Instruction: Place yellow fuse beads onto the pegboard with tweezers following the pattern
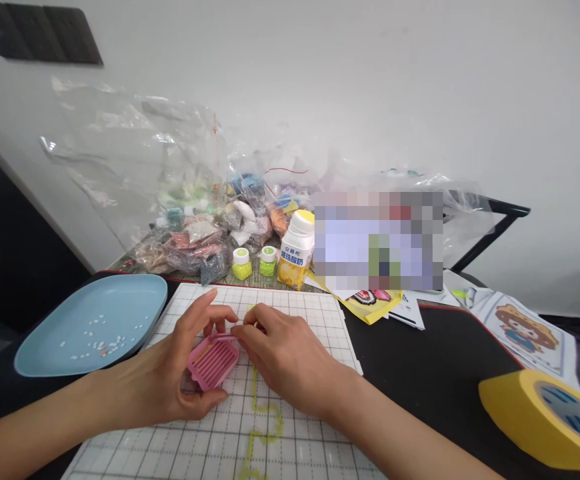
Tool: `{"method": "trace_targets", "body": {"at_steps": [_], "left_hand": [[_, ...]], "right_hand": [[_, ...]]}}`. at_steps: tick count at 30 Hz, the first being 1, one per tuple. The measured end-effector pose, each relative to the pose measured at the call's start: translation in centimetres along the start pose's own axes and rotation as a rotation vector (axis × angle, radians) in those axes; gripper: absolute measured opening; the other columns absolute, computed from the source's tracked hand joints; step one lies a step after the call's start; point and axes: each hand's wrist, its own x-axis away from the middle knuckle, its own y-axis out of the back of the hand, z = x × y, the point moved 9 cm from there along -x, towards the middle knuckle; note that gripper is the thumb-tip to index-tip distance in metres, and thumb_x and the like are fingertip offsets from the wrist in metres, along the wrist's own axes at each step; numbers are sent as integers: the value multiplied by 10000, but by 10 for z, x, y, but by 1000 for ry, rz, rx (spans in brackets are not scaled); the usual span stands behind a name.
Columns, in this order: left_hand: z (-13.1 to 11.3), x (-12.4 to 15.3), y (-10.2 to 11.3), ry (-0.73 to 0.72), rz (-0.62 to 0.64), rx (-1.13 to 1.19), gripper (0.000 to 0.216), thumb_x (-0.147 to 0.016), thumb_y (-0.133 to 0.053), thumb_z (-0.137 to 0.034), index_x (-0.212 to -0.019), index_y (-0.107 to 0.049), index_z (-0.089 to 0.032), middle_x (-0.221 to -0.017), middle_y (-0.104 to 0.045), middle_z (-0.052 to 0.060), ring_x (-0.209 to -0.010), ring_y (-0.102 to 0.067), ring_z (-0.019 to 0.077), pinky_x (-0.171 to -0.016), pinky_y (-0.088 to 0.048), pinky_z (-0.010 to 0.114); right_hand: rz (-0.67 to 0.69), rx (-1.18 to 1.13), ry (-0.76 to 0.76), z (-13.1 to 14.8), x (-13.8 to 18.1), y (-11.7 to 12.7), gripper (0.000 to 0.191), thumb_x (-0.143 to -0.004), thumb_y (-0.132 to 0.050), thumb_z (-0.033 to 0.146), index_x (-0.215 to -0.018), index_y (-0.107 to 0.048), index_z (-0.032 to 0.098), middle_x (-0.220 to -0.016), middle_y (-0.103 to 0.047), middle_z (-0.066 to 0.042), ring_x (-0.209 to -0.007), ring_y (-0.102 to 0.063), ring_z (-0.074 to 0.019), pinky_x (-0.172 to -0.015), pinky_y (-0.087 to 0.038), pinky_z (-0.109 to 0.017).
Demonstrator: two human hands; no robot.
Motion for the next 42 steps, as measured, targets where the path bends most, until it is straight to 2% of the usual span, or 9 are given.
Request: {"method": "trace_targets", "body": {"at_steps": [6, 9, 13, 18, 25, 31, 35, 42], "left_hand": [[-2, -1, 1, -26, -13, -30, 1069, -732, -622, -134, -1492, 104, -329, -1312, -412, 127, -998, -568, 258, -821, -538, 458], [-6, -2, 3, -56, -53, -118, 1012, -745, -571, -130, -1501, 86, -280, -1292, -429, 139, -1003, -541, 268, -843, -511, 498], [-11, -3, 6, -69, -73, -228, 951, -754, -515, -89, -1503, 57, -217, -1253, -448, 152, -998, -499, 277, -861, -473, 544], [-13, -2, 7, -71, -59, -250, 937, -770, -496, -45, -1499, 68, -208, -1242, -442, 156, -1003, -481, 272, -855, -470, 527], [-16, -3, 7, -119, -69, -237, 905, -794, -487, -56, -1502, 61, -189, -1207, -486, 150, -990, -473, 273, -864, -458, 537], [-22, -3, 4, -104, 29, -256, 933, -773, -558, -84, -1485, 37, -184, -1222, -506, 145, -1062, -468, 307, -939, -413, 580], [-24, -4, 3, -100, 60, -241, 901, -790, -554, -90, -1479, 16, -198, -1229, -513, 137, -1097, -457, 313, -944, -421, 564], [-24, -7, 1, -117, 63, -247, 951, -779, -556, -79, -1485, 65, -221, -1216, -546, 123, -1083, -486, 295, -908, -444, 519]], "right_hand": [[-46, -9, -7, 1, -1, 6, 211, -961, -427, 153, -1039, -624, 154, -885, -620, -69, -675, -568, -122, -552, -459, -237], [-104, -25, -25, -5, 0, 15, 182, -953, -463, 162, -1032, -626, 159, -883, -623, -62, -689, -579, -119, -568, -465, -236], [-167, 10, -55, -19, 4, 24, 101, -923, -547, 224, -895, -619, 160, -803, -616, -36, -623, -553, -101, -534, -439, -217], [-203, 90, -53, -26, 7, 26, 171, -896, -597, 302, -793, -585, 167, -727, -609, -14, -560, -523, -88, -492, -393, -200], [-193, 154, -42, -24, 8, 24, 226, -873, -618, 341, -737, -576, 165, -693, -607, -2, -522, -520, -81, -472, -368, -195], [-191, 170, -38, -24, 8, 25, 236, -873, -609, 349, -727, -585, 165, -682, -603, 2, -503, -507, -74, -466, -350, -192], [-193, 175, -29, -23, 8, 24, 236, -868, -611, 337, -711, -578, 164, -684, -601, 2, -502, -501, -71, -465, -348, -192], [-191, 168, -23, -23, 7, 24, 232, -870, -605, 334, -717, -584, 161, -686, -602, -2, -505, -501, -73, -463, -364, -193]]}}
